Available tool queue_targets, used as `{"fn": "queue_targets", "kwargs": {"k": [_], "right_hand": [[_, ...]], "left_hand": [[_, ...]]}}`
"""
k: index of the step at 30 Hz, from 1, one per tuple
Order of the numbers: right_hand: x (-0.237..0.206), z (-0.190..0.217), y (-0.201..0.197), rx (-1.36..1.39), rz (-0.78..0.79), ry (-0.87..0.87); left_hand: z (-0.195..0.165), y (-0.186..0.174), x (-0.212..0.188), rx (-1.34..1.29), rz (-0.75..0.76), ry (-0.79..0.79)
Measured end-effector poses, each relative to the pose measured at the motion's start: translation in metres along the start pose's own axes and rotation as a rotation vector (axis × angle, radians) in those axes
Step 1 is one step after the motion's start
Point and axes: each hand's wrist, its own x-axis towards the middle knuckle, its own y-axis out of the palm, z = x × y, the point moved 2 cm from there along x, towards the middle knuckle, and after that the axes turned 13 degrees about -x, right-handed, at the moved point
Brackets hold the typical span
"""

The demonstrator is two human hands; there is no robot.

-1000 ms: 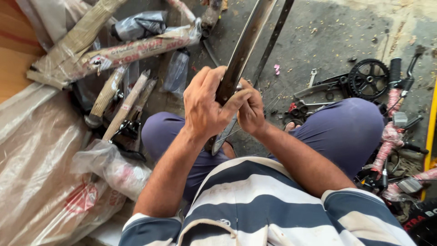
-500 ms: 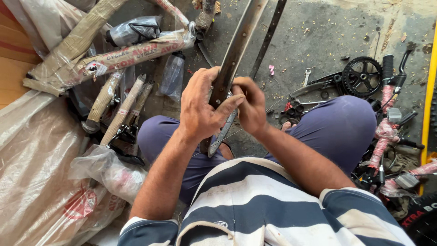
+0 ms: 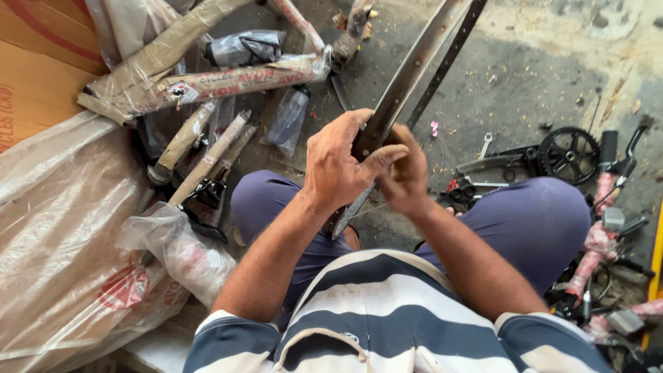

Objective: The person sits on the ground and cleans a bicycle rim with a small white cloth, then removes the spokes from the hub by hand. The person handles the rim, spokes, and hub throughout the clip.

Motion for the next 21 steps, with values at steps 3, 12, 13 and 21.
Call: {"fn": "queue_targets", "kwargs": {"k": [3, 12, 13, 21], "right_hand": [[-0.007, -0.001, 0.005, -0.24, -0.023, -0.214], [0.009, -0.065, -0.029, 0.707, 0.282, 0.704], [0.01, -0.068, -0.029, 0.691, 0.288, 0.777], [-0.028, -0.052, 0.009, 0.273, -0.169, 0.142]], "left_hand": [[-0.002, -0.001, 0.001, 0.01, -0.014, 0.003], [-0.013, -0.005, 0.006, -0.002, 0.049, 0.205], [-0.011, -0.005, 0.006, -0.049, 0.065, 0.152], [-0.006, -0.007, 0.01, -0.026, 0.063, 0.031]]}}
